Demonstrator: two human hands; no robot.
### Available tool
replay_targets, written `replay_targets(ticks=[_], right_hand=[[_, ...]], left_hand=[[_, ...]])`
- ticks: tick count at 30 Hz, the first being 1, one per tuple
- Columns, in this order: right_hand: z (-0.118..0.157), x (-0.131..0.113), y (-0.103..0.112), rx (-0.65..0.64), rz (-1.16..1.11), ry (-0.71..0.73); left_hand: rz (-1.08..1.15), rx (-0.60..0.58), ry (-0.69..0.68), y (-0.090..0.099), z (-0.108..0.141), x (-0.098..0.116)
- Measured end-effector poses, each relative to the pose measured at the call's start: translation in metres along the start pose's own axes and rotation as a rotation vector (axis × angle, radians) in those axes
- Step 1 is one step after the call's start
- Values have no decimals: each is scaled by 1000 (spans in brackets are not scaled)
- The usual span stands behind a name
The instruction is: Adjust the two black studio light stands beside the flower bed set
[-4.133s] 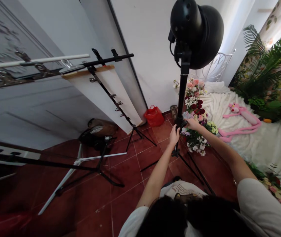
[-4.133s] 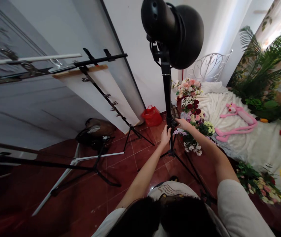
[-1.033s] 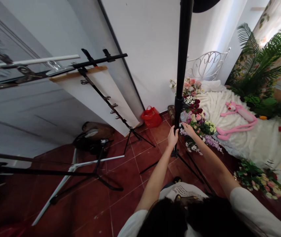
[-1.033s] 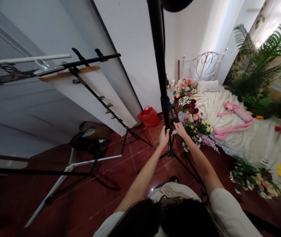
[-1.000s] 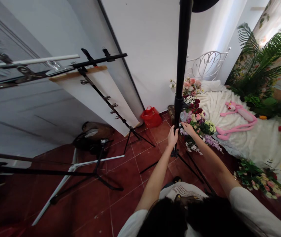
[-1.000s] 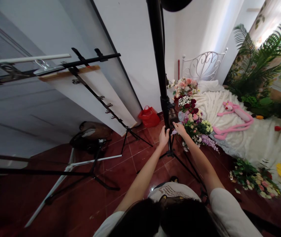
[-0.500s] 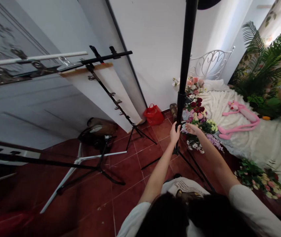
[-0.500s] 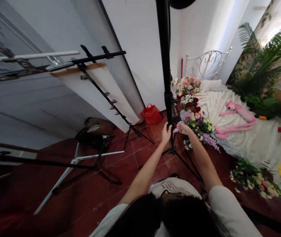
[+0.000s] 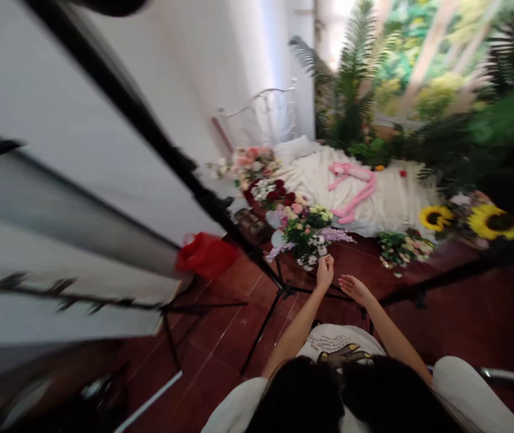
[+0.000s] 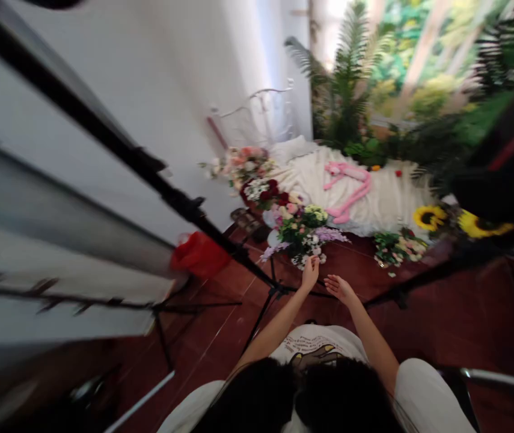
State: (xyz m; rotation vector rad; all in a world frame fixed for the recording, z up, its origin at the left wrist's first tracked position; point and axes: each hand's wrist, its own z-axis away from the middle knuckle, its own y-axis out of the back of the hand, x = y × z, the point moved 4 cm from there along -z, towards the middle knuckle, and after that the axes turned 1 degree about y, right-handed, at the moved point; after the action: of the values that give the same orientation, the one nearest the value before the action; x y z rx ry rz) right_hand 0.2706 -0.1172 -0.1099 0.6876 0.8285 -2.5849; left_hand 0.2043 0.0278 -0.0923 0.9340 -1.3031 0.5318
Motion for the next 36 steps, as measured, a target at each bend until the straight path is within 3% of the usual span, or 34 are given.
replay_targets(ticks=[3, 7, 9, 12, 16, 22, 25, 28, 30, 33, 36], right_hand=[[36, 6, 55, 96, -250, 120], [89, 14, 113, 171, -509, 306], [113, 14, 130, 185, -614, 369], [143, 6, 139, 177, -743, 435], [165, -14, 136, 113, -773, 487], [171, -33, 134, 101, -784, 471], [179, -41, 144, 393, -560, 635], [200, -52, 150, 808, 11, 817], [215, -60, 144, 967, 422, 836], [242, -82, 127, 1022, 707, 896], [277, -129, 104, 978, 621, 1174]], left_hand=[[61, -281, -152, -73, 4, 50], [129, -631, -335, -156, 44, 112], [153, -785, -406, -185, 70, 135], [137, -944, -396, -213, 99, 151], [99, -973, -286, -224, 108, 149], [88, -955, -242, -224, 105, 144], [88, -943, -241, -224, 106, 143], [101, -939, -254, -224, 107, 141], [108, -931, -260, -224, 108, 139], [111, -919, -267, -226, 108, 136], [110, -908, -263, -227, 107, 135]])
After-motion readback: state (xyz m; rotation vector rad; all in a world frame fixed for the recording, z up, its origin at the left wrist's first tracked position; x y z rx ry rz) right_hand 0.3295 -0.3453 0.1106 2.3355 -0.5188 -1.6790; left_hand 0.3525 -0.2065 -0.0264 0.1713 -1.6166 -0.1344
